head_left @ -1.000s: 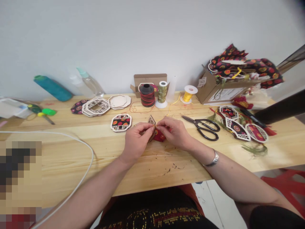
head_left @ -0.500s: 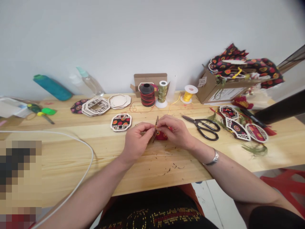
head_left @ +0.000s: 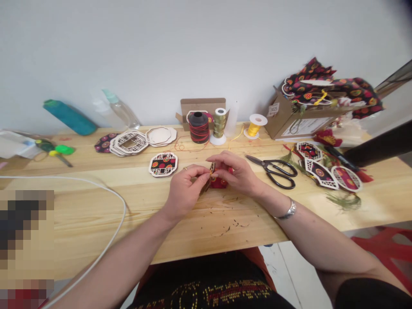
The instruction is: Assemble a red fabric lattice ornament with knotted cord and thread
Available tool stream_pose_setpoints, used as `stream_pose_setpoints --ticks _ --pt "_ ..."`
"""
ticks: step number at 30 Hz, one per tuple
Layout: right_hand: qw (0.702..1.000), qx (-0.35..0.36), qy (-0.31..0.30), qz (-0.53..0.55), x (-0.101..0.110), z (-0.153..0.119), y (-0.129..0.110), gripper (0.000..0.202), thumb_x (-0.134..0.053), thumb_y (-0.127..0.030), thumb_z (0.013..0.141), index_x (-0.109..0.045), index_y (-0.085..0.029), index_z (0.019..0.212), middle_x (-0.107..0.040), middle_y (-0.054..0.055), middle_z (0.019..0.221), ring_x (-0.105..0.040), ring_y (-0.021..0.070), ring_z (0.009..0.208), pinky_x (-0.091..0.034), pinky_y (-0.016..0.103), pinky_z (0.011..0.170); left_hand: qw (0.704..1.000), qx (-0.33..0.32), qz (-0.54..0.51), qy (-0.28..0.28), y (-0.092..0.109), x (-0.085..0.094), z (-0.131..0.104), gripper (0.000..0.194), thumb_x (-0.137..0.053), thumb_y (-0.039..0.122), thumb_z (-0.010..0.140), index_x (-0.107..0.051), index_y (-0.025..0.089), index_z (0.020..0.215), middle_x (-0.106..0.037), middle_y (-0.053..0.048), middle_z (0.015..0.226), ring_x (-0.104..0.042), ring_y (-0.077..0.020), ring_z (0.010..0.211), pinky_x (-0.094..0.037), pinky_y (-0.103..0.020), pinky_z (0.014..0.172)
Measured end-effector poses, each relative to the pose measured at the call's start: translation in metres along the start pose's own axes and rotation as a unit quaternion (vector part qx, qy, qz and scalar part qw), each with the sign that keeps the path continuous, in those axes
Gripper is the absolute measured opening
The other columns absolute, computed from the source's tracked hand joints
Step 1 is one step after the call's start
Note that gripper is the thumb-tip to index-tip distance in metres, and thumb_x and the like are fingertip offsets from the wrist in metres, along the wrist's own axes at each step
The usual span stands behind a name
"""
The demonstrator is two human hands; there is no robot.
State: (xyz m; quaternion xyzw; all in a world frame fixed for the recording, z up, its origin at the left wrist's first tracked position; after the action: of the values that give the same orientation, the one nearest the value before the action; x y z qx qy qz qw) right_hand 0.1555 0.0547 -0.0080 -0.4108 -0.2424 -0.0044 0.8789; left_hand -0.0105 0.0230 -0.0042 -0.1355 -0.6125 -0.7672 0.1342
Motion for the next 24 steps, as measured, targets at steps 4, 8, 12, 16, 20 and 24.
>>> stream_pose_setpoints --ticks 4,8,12,16,20,24 --pt "1.000 0.012 -0.016 0.020 0.0004 -0.0003 0.0018 0.018 -0.063 -0.012 0.086 -0.070 -0.022 0.100 -0.059 0.002 0.086 -0.059 0.0119 0.079 -0.050 0.026 0.071 1.000 -0.014 0.004 -0.010 0.0006 -0.0004 -0.0011 0.012 -0.062 0.019 0.079 -0.072 0.019 0.074 -0.072 -0.001 0.077 -0.064 -0.0131 0.071 -0.051 -0.024 0.068" --pt "0.999 0.010 -0.013 0.033 0.0010 -0.0002 0.0019 0.013 -0.065 -0.014 0.085 -0.071 -0.022 0.094 -0.059 0.002 0.087 -0.059 0.0122 0.080 -0.051 0.027 0.072 0.999 -0.030 0.017 -0.009 -0.0004 -0.0002 -0.0015 0.011 -0.062 0.020 0.080 -0.072 0.020 0.075 -0.072 -0.001 0.078 -0.064 -0.0132 0.074 -0.051 -0.023 0.072" --pt "0.999 0.003 -0.008 0.042 0.0008 0.0001 0.0022 0.010 -0.066 -0.015 0.085 -0.071 -0.020 0.091 -0.060 0.002 0.086 -0.060 0.0123 0.080 -0.051 0.027 0.073 0.999 -0.043 0.023 -0.006 -0.0007 -0.0001 -0.0020 0.012 -0.061 0.019 0.080 -0.072 0.019 0.076 -0.073 0.000 0.077 -0.064 -0.0126 0.073 -0.051 -0.023 0.071" --pt "0.998 -0.008 -0.005 0.063 0.0001 0.0006 0.0026 0.004 -0.068 -0.016 0.083 -0.070 -0.019 0.085 -0.061 0.002 0.083 -0.060 0.0120 0.078 -0.051 0.027 0.072 0.997 -0.066 0.037 0.008 0.0003 0.0002 -0.0028 0.011 -0.062 0.018 0.080 -0.071 0.019 0.075 -0.073 -0.001 0.079 -0.065 -0.0135 0.074 -0.051 -0.024 0.073" --pt "0.997 -0.023 -0.003 0.078 -0.0001 0.0011 0.0018 0.004 -0.069 -0.017 0.083 -0.069 -0.018 0.079 -0.061 0.001 0.081 -0.061 0.0119 0.076 -0.052 0.027 0.071 0.995 -0.084 0.053 0.014 -0.0002 0.0003 -0.0035 0.010 -0.062 0.018 0.080 -0.071 0.019 0.076 -0.074 -0.002 0.080 -0.066 -0.0142 0.075 -0.052 -0.025 0.074" --pt "0.997 -0.030 0.000 0.075 0.0003 0.0010 0.0005 0.006 -0.067 -0.018 0.085 -0.069 -0.018 0.079 -0.062 0.002 0.080 -0.062 0.0123 0.076 -0.053 0.027 0.070 0.994 -0.093 0.062 0.018 -0.0004 -0.0007 -0.0042 0.010 -0.062 0.018 0.080 -0.071 0.020 0.075 -0.074 -0.002 0.080 -0.066 -0.0143 0.075 -0.052 -0.026 0.074"
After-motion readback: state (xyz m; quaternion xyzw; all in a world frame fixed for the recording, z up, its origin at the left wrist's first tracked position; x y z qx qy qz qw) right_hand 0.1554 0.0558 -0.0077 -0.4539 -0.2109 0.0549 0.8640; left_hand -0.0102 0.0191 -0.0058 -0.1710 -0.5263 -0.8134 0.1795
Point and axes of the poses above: each hand's wrist, its own z-axis towards the middle knuckle, its own x-axis out of the back of the hand, y = z × x, the point moved 2 cm from there along z, towards the middle knuckle
